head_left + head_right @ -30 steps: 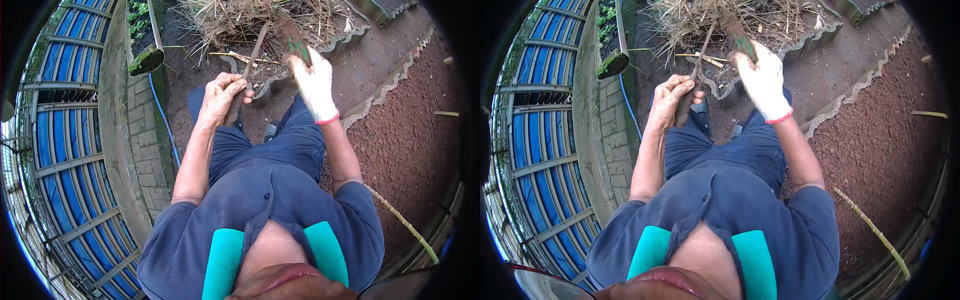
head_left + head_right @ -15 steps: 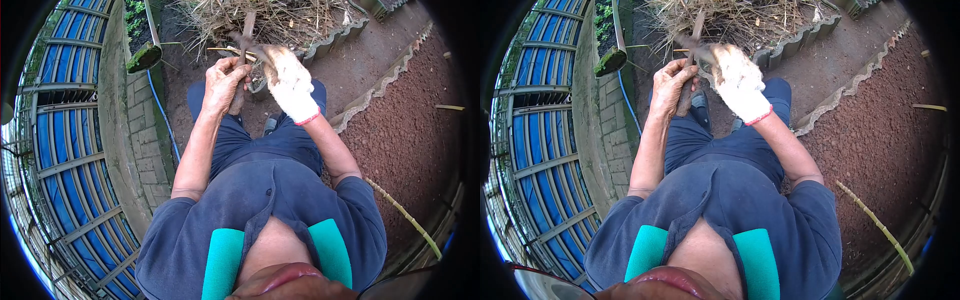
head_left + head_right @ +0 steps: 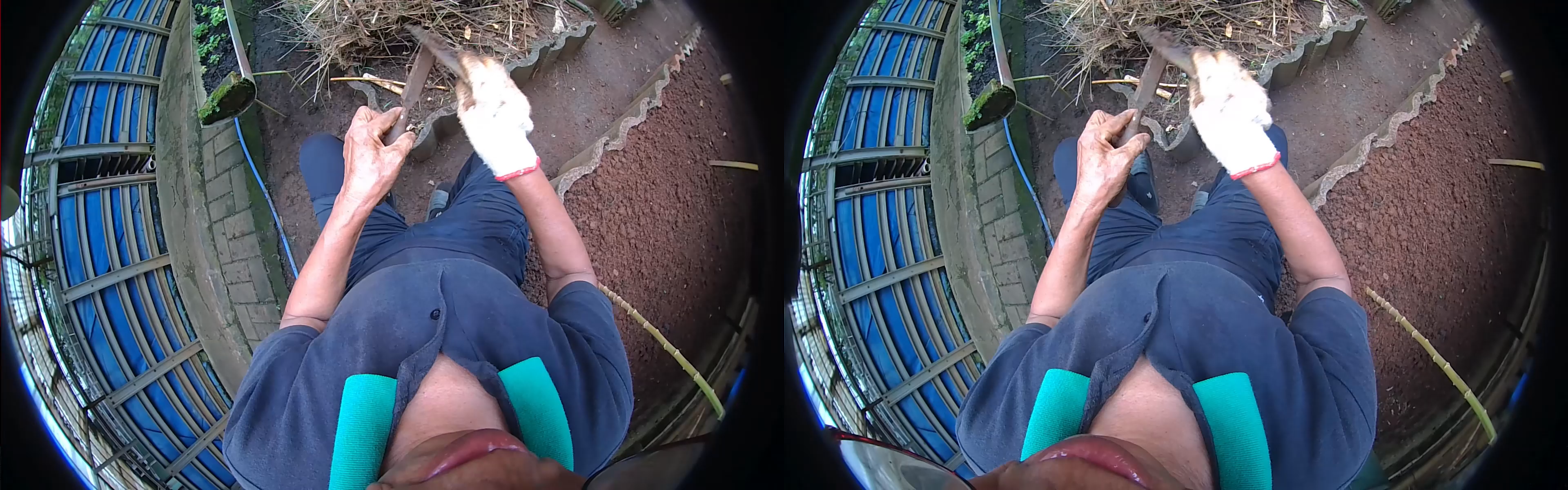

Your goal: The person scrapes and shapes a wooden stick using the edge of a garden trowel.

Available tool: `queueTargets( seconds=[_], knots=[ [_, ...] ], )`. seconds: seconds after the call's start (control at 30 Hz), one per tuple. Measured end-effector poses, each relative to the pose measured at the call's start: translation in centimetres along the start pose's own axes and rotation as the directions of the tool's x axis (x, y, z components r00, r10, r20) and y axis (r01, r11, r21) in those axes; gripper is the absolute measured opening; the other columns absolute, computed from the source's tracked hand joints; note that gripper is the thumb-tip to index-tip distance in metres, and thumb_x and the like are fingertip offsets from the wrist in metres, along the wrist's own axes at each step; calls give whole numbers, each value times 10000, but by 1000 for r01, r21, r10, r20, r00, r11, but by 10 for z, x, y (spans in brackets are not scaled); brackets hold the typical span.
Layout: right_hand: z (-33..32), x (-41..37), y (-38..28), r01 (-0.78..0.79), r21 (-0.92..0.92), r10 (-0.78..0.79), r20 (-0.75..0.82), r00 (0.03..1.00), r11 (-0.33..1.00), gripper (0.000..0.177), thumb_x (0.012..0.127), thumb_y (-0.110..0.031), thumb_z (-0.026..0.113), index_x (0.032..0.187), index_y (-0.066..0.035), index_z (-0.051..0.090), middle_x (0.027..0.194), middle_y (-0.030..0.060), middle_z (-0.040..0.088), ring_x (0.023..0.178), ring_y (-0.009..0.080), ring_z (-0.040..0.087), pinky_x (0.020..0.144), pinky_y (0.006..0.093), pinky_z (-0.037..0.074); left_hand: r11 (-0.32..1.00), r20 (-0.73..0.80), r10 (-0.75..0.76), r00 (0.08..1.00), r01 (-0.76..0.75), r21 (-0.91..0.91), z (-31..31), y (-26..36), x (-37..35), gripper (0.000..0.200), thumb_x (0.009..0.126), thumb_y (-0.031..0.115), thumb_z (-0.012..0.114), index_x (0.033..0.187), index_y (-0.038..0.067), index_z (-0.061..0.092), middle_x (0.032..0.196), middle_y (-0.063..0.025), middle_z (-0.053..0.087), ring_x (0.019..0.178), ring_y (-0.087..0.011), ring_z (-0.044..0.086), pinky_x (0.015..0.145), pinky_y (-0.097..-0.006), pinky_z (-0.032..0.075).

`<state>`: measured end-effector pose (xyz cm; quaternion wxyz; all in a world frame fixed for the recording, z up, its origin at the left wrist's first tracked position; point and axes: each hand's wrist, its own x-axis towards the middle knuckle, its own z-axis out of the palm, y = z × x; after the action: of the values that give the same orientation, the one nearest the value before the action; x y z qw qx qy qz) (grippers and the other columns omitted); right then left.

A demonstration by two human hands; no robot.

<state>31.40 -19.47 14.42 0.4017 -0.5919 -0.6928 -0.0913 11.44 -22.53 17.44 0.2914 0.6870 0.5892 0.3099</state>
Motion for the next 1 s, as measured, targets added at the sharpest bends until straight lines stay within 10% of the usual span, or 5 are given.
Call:
queueTargets(
  seconds=[0.2, 0.33, 0.57, 0.7, 1.0],
  knots=[
    [-18, -15, -29, 178, -11, -176, 98, 979, 984, 374, 815, -155, 657, 1179, -92, 600, 968, 124, 613, 730, 253, 648, 602, 380, 537, 998, -18, 45, 999, -44, 38, -5, 2, 2, 446, 718, 124, 788, 1142, 7, 711, 795, -49, 484, 730, -159, 509, 671, -292, 430],
    [3, 2, 9, -184, 64, 180, 61, 982, 981, 291, 884, -164, 660, 1151, -49, 660, 1053, 172, 682, 916, 327, 682, 803, 405, 558, 997, -43, 71, 997, -72, -11, -6, 5, -12, 439, 722, 116, 797, 1139, 7, 710, 790, -53, 489, 726, -159, 515, 666, -293, 430],
    [-31, -12, -37, 145, -31, -140, 138, 981, 989, 546, 715, -145, 739, 1246, -121, 618, 1052, 159, 654, 971, 279, 668, 789, 403, 555, 992, -116, 98, 988, -87, 96, -11, 10, 1, 425, 732, 109, 778, 1136, 2, 704, 792, -83, 523, 728, -193, 545, 678, -301, 451],
    [20, -14, 11, 81, 82, -64, -189, 980, 993, 458, 790, -109, 705, 1238, -109, 610, 1034, 157, 650, 943, 322, 655, 803, 433, 548, 989, -110, 116, 987, -105, 100, -13, 14, -6, 407, 743, 102, 736, 1138, 9, 703, 806, -90, 512, 742, -201, 559, 692, -321, 462],
    [-30, -17, -46, 178, 19, -176, 261, 949, 984, 548, 786, -186, 642, 1313, -83, 537, 1106, 139, 606, 852, 292, 655, 658, 426, 529, 888, -195, 194, 962, -87, 452, -8, 12, 2, 93, 727, 30, 647, 792, -35, 630, 896, -150, 515, 876, -345, 575, 731, -457, 485]
  ],
)
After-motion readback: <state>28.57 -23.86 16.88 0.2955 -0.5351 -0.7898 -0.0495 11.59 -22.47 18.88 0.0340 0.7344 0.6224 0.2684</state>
